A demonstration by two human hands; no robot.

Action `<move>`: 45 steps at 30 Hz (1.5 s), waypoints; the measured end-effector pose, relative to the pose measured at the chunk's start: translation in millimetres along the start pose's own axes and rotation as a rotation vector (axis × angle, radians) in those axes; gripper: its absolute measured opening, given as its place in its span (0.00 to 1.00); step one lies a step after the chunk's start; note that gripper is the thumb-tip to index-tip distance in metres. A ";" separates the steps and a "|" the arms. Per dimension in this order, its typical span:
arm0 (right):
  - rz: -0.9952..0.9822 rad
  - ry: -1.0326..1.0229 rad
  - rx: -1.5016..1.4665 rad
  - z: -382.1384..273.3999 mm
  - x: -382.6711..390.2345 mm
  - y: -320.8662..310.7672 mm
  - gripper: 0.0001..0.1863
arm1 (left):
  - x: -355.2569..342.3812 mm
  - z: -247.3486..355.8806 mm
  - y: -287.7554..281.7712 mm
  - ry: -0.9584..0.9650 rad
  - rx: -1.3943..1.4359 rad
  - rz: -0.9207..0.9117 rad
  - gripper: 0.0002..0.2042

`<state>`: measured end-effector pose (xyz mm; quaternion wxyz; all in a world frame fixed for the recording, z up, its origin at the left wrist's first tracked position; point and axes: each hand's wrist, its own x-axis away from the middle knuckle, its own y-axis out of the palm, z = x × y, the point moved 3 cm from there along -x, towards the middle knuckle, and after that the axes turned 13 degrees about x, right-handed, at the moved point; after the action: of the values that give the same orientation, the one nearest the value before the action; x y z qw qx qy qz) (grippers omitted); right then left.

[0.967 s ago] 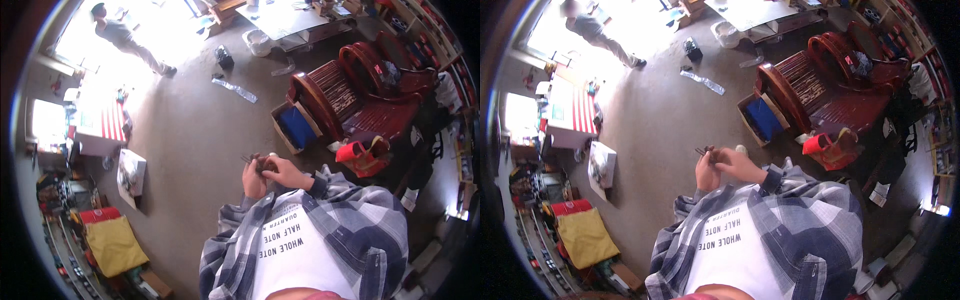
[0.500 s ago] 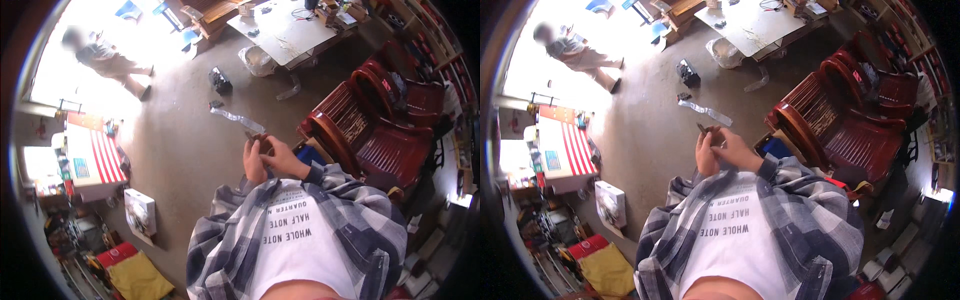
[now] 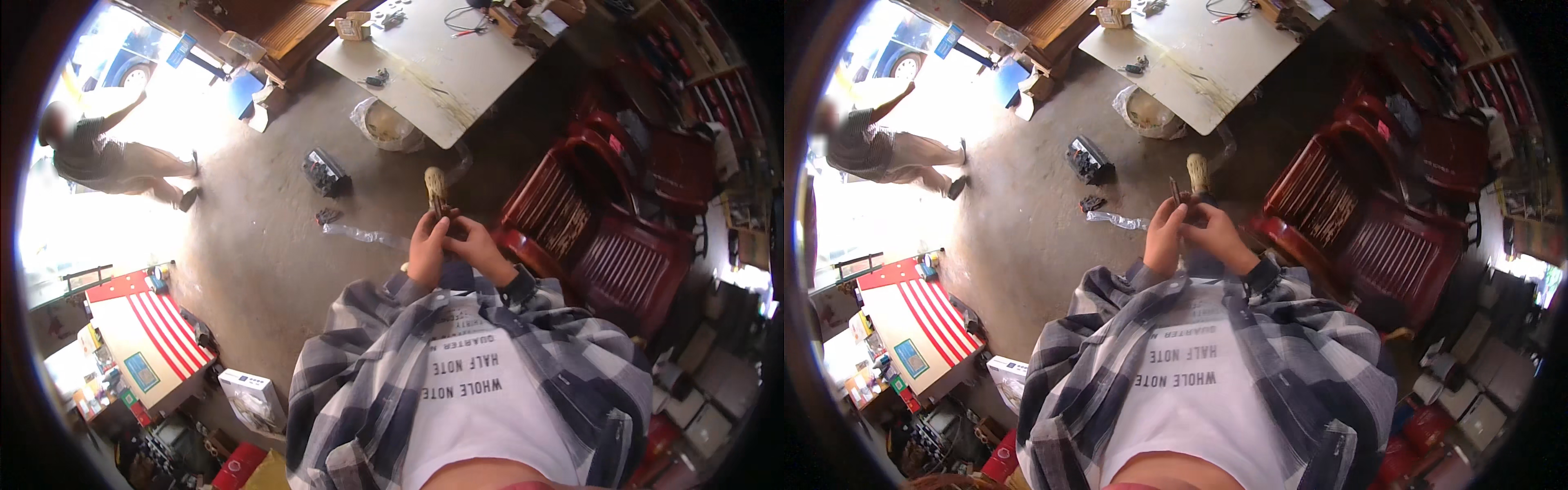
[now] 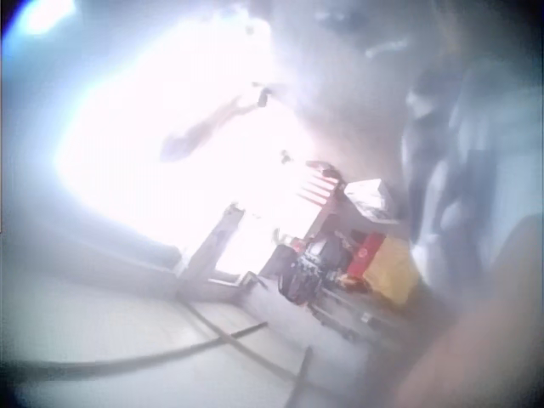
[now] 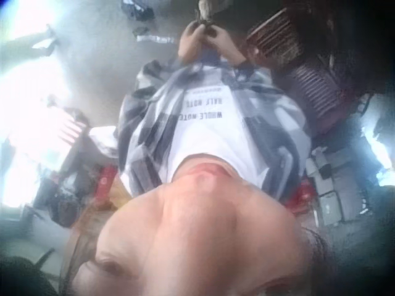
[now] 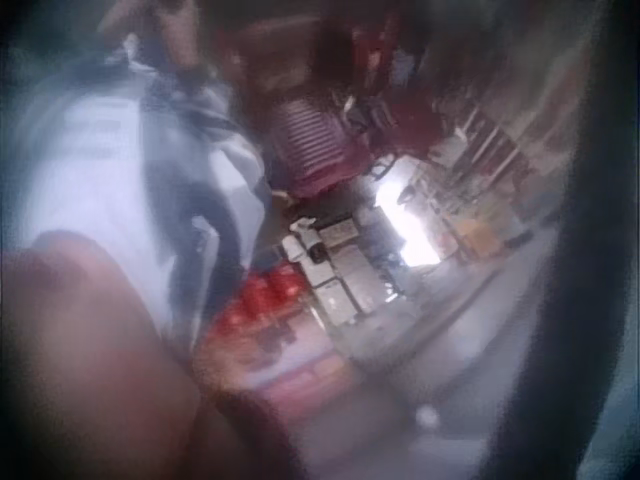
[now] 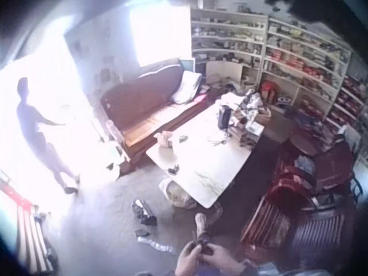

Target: The person sits on a low stool and uses a hammer and chisel to shape a small metal piece. They repeatedly strike the metal, inspect it, and adjust its position. The person then walks to a table, picks up a roll of tape, and returns to the work area.

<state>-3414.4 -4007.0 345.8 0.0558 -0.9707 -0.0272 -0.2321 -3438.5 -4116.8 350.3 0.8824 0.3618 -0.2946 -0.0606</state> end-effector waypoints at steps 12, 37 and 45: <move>0.171 0.354 0.312 116.3 -430.5 -108.8 0.15 | -165.4 51.2 -59.5 0.079 0.090 0.795 0.18; 0.144 0.280 0.407 148.7 -516.3 -84.2 0.19 | -218.1 61.6 -74.9 -0.146 0.284 0.785 0.16; -0.420 0.161 0.284 -25.1 -334.1 37.2 0.19 | -200.8 109.6 -102.9 -0.019 0.250 0.723 0.20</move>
<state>-3720.3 -4056.0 212.9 0.1439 -0.9047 -0.2558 -0.3090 -3653.8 -4193.8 247.2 0.7931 0.3388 -0.4165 0.2878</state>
